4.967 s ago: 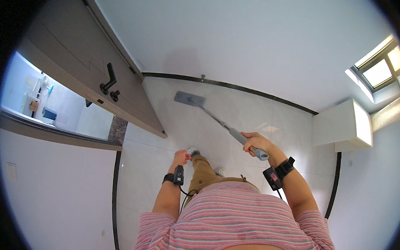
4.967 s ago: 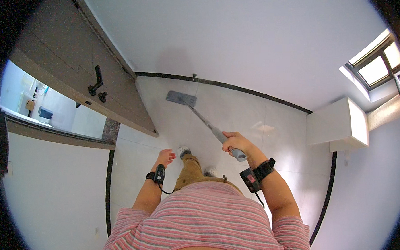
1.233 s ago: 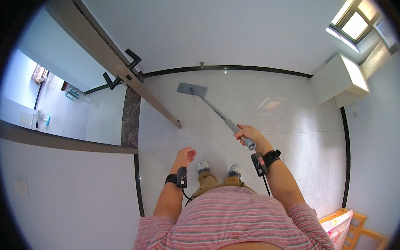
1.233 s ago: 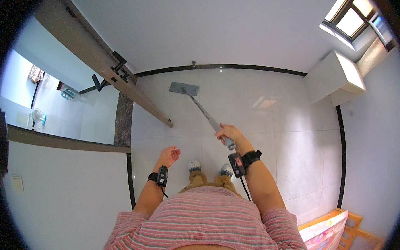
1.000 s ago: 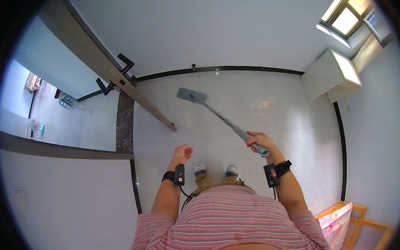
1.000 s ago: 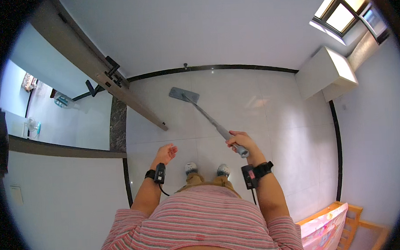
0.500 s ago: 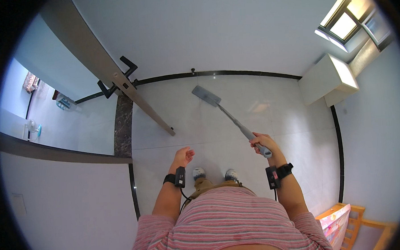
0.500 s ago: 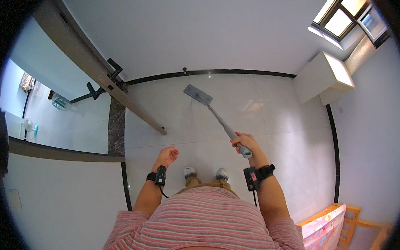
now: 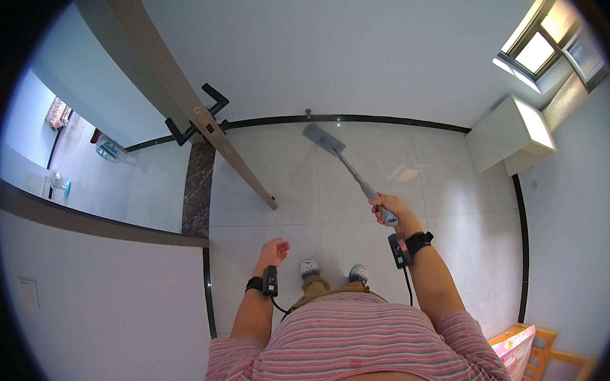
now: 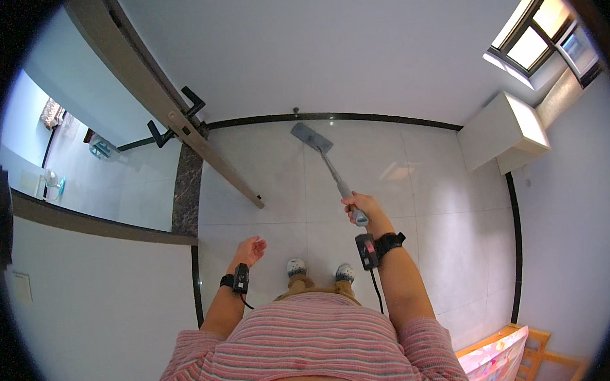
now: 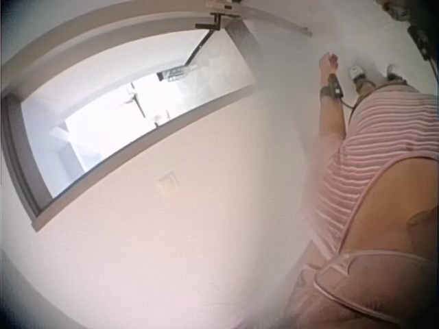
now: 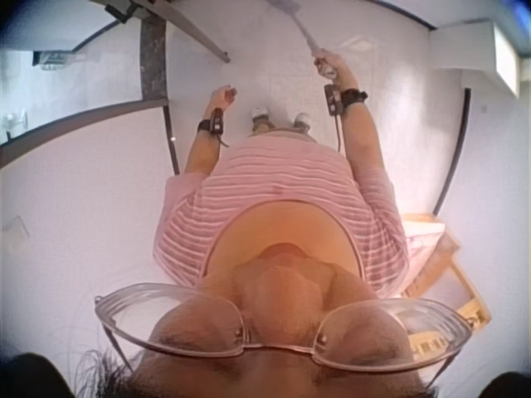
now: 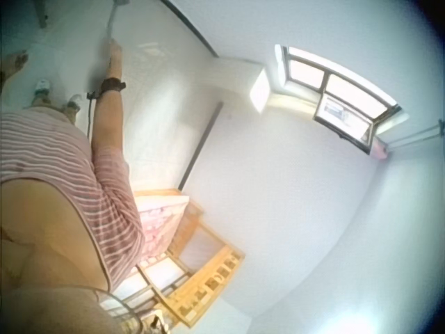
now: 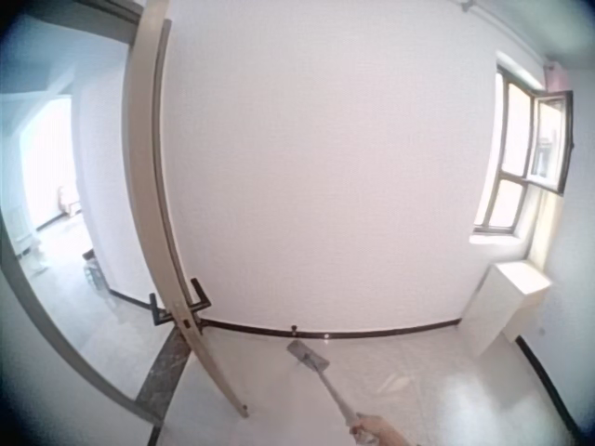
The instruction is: The person cleans the floor of a room with a flat mop, pushing the tool across the floor and then exiting the room to mop the floor in the hallway.
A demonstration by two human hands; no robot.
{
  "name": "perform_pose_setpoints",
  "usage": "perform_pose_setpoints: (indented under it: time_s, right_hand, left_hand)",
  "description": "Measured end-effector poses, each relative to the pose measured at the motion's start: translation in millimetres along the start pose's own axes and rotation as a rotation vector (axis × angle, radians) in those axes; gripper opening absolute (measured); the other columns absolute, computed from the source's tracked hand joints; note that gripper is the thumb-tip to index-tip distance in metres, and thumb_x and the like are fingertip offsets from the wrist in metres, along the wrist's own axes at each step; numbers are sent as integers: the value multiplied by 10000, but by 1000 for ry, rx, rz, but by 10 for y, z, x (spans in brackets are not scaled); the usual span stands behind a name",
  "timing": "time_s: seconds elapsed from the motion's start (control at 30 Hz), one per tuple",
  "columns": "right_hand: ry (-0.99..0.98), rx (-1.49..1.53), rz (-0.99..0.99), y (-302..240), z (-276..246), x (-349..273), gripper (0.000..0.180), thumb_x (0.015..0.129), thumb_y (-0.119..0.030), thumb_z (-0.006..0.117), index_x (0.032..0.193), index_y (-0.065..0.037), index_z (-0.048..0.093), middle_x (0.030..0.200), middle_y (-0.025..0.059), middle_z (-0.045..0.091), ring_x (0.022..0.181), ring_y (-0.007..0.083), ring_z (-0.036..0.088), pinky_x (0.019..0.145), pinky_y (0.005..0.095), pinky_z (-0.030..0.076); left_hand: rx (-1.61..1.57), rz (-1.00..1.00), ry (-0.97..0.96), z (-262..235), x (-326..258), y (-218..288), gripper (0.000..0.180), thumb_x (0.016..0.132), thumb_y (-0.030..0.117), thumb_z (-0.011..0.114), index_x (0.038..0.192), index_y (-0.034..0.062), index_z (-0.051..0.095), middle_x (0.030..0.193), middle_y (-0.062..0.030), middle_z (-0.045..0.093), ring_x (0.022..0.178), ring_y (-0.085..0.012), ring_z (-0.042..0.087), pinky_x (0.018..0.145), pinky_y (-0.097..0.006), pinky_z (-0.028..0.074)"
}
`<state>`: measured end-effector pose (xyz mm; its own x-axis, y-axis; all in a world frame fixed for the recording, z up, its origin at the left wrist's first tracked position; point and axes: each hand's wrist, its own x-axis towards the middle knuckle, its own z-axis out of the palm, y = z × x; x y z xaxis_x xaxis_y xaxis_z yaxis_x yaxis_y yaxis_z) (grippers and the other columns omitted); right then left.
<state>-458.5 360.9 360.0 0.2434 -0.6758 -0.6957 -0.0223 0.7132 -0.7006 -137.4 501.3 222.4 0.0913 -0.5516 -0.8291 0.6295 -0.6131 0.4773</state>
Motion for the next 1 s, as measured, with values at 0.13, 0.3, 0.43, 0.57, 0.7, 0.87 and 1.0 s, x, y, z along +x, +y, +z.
perform_pose_setpoints:
  time_s: [0.13,0.3,0.43,0.57,0.7,0.87,1.0]
  right_hand:
    - [3,-34,-5,18,-42,-286,244,657,-85,562,861,-18,446,536,46,456,374,107,427,315,215,340]
    - [-93,15,72,-99,-228,-708,172,674,-112,550,781,-40,437,555,43,469,376,79,429,311,194,329]
    - [-47,166,114,-138,-252,-871,147,693,-126,537,764,-47,436,585,43,480,370,61,417,321,183,333]
    - [-48,293,62,-189,-31,-859,131,703,-125,531,744,-48,433,602,53,483,378,61,415,341,186,348]
    - [-31,244,60,-267,330,-646,118,704,-121,528,703,-50,434,598,56,480,395,73,424,349,194,355]
    - [-45,192,16,-349,533,-285,125,705,-125,519,706,-45,423,599,54,475,407,70,414,358,184,341]
    - [-64,244,-92,-345,679,-90,130,687,-134,534,710,-37,448,609,52,478,468,86,446,398,193,365]
  left_hand:
    - [31,67,-86,147,67,111,155,746,197,478,853,86,460,766,-60,548,688,-159,537,562,-281,397]
    - [1,45,-93,230,214,203,130,739,181,493,811,76,471,747,-72,545,684,-161,533,552,-276,391]
    - [-20,44,-74,349,207,254,119,738,173,495,794,72,472,736,-73,543,684,-163,530,551,-280,388]
    - [-95,117,-97,324,201,409,118,734,179,506,783,76,473,735,-66,542,689,-158,527,576,-281,387]
    - [-217,247,-110,90,240,762,159,745,216,509,795,69,474,745,-53,540,707,-156,524,613,-273,384]
    - [-230,488,-161,114,45,1394,256,755,273,505,873,51,458,801,-64,515,740,-156,512,653,-291,385]
    - [-213,745,-51,274,-264,1838,474,739,304,532,1087,48,337,936,-89,439,769,-170,487,675,-294,382]
